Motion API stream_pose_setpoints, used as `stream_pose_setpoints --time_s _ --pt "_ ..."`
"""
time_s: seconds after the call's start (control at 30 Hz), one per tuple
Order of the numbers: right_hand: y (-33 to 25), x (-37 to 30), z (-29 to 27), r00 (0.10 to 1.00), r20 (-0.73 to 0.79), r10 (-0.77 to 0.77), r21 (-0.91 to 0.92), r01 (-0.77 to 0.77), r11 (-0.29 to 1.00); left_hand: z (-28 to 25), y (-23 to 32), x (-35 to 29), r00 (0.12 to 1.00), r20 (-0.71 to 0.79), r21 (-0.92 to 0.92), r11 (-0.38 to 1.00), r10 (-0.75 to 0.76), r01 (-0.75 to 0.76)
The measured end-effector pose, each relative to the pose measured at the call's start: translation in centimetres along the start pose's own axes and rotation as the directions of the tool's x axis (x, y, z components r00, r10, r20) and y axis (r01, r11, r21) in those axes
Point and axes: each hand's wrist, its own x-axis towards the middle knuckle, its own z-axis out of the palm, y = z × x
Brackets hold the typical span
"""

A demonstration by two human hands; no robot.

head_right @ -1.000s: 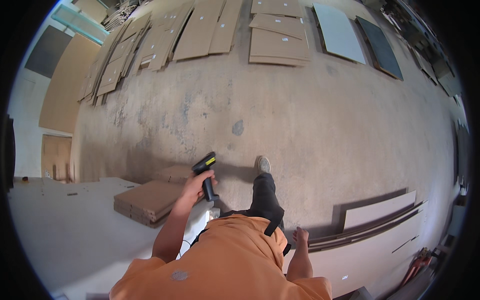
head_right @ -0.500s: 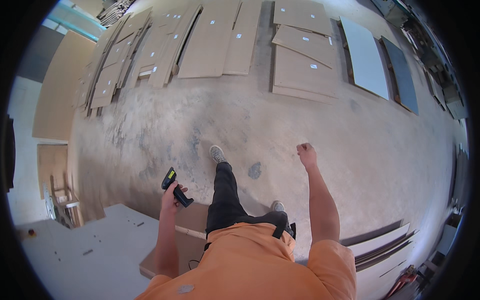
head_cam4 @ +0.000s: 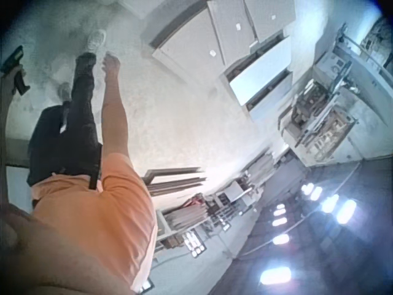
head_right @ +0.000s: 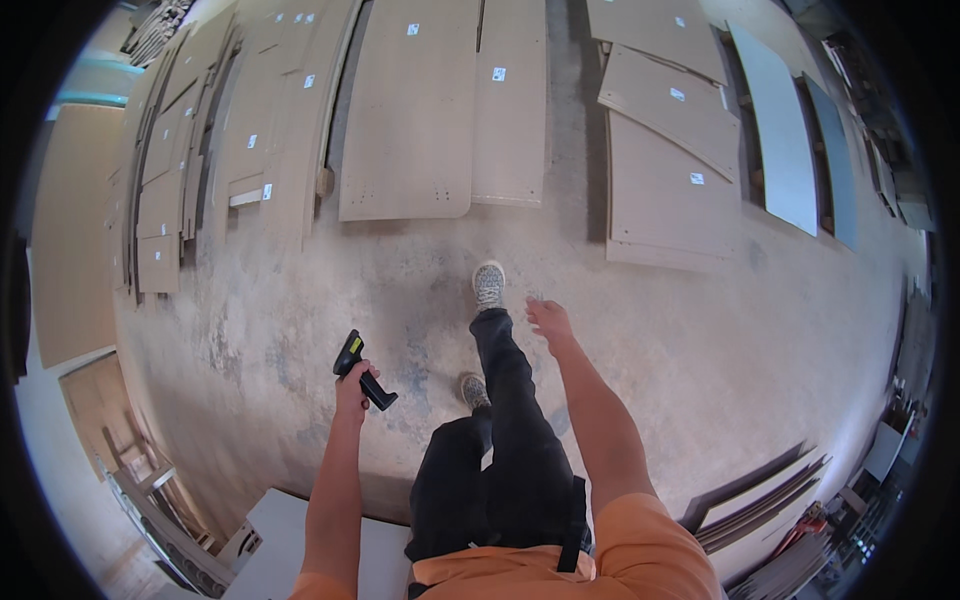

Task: The person picks up large flat wood panels from the floor, places them on a machine table, and then removes them to stack them elsewhere. The person uses a barcode scanner and a yellow tool during the process.

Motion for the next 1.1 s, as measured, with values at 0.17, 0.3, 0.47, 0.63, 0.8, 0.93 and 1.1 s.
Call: stream_pose_setpoints --time_s 0.17,0.3,0.47,0.63,0.8,0.93,1.1 --pt "-6.1 17.9 10.4 0.995 0.084 0.056 0.106 -0.065 0.992 4.3 5.8 14.0 0.997 -0.077 0.007 1.0 -0.02 0.021" --pt "-7.8 29.3 16.6 0.992 0.113 0.056 0.351 -0.093 0.932 8.5 8.5 26.9 0.996 -0.087 -0.091 0.996 -0.006 -0.002" --pt "-8.7 34.3 21.4 0.99 0.081 0.117 0.575 -0.143 0.806 11.8 11.9 40.9 0.999 -0.038 -0.176 0.984 0.017 -0.023" --pt "-8.6 33.4 21.6 1.0 0.015 -0.018 0.675 0.003 0.738 11.6 13.8 46.3 1.0 0.023 -0.303 0.953 0.015 -0.007" --pt "-6.9 32.6 17.6 0.999 -0.048 -0.026 0.652 0.051 0.757 13.4 11.1 44.9 0.997 0.055 -0.364 0.929 -0.052 0.068" --pt "-3.0 30.6 13.9 0.997 -0.072 -0.027 0.709 0.07 0.702 14.9 6.5 41.6 0.99 0.079 -0.412 0.9 -0.12 0.142" --pt "2.2 28.2 11.7 1.0 0.002 -0.025 0.664 0.017 0.748 14.5 2.7 38.6 0.968 0.13 -0.407 0.878 -0.215 0.249"
